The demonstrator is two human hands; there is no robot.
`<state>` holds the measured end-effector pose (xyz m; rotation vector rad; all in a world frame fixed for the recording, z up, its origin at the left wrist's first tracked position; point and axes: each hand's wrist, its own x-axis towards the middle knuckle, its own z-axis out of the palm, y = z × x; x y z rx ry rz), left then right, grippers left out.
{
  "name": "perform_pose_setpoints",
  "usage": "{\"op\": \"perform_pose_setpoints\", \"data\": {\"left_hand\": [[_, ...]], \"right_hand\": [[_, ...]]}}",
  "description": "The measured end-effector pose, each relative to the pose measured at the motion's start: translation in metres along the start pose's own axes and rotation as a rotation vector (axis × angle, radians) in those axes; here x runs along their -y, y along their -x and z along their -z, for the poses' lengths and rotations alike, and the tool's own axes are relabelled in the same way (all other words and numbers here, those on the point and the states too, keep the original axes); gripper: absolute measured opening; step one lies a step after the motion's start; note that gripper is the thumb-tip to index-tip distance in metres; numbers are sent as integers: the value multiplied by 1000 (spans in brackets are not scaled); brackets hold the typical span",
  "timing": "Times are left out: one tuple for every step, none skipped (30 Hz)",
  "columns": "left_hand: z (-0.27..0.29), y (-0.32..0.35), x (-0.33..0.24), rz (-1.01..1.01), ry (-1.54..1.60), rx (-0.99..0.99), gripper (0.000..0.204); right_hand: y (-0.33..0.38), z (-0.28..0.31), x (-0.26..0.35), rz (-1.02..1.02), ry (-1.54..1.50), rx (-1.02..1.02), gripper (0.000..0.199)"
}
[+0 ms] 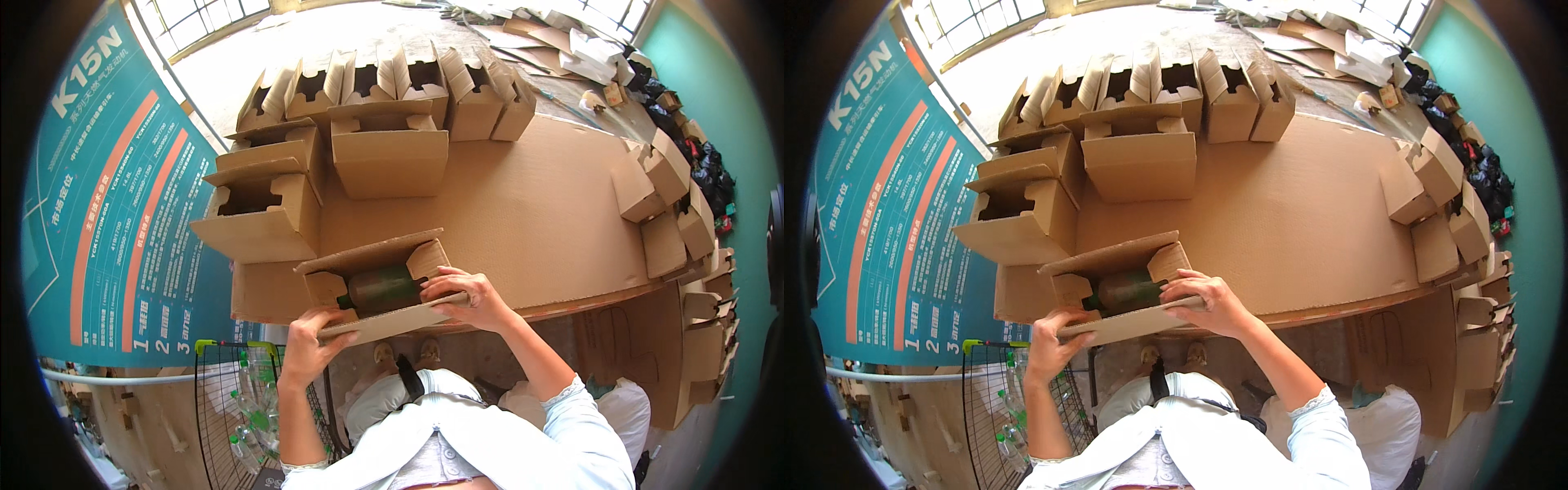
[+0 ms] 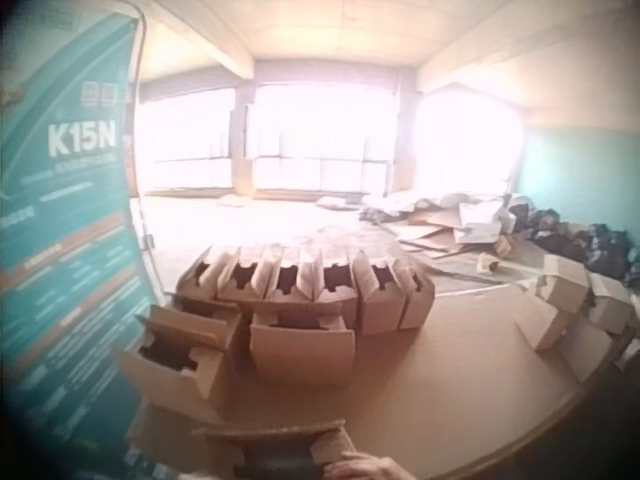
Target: The person places bottles into individual cardboard boxes by hand and stacks the boxes on a table.
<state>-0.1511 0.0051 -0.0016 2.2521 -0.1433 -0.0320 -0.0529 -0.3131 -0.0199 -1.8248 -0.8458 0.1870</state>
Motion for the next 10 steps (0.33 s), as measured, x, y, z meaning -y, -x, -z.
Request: {"op": "perform_pose_setpoints", "data": {"left_hand": [[0,0,5,-3,7,11,57],[1,-1,8,-7,14,23,62],[2,-3,5,-35,-83,-116,70],[2,-6,-3,-61,-179,-254,78],[3,-9,-6,-87,-273,-393,87],[8,-14,-3,-110,-410,-383,109],[13,-19,-1,-141,-428,-352,111],[18,-25,1,-173,-446,-321,113],[21,-32,3,-204,-465,-285,115],[23,-33,5,-214,-463,-280,115]], "right_hand": [[-2,2,-4,-8,-38,45,30],[3,1,-12,-25,-57,39,41],[4,-4,-8,-74,27,-75,48],[4,-10,-3,-123,112,-189,55],[3,-13,0,-171,198,-304,62],[0,-15,2,-170,490,-254,87],[-5,-16,5,-115,564,-279,91],[-14,-14,9,-60,639,-304,95],[-24,-12,15,-10,712,-329,99],[-31,-7,21,-24,725,-233,100]]}}
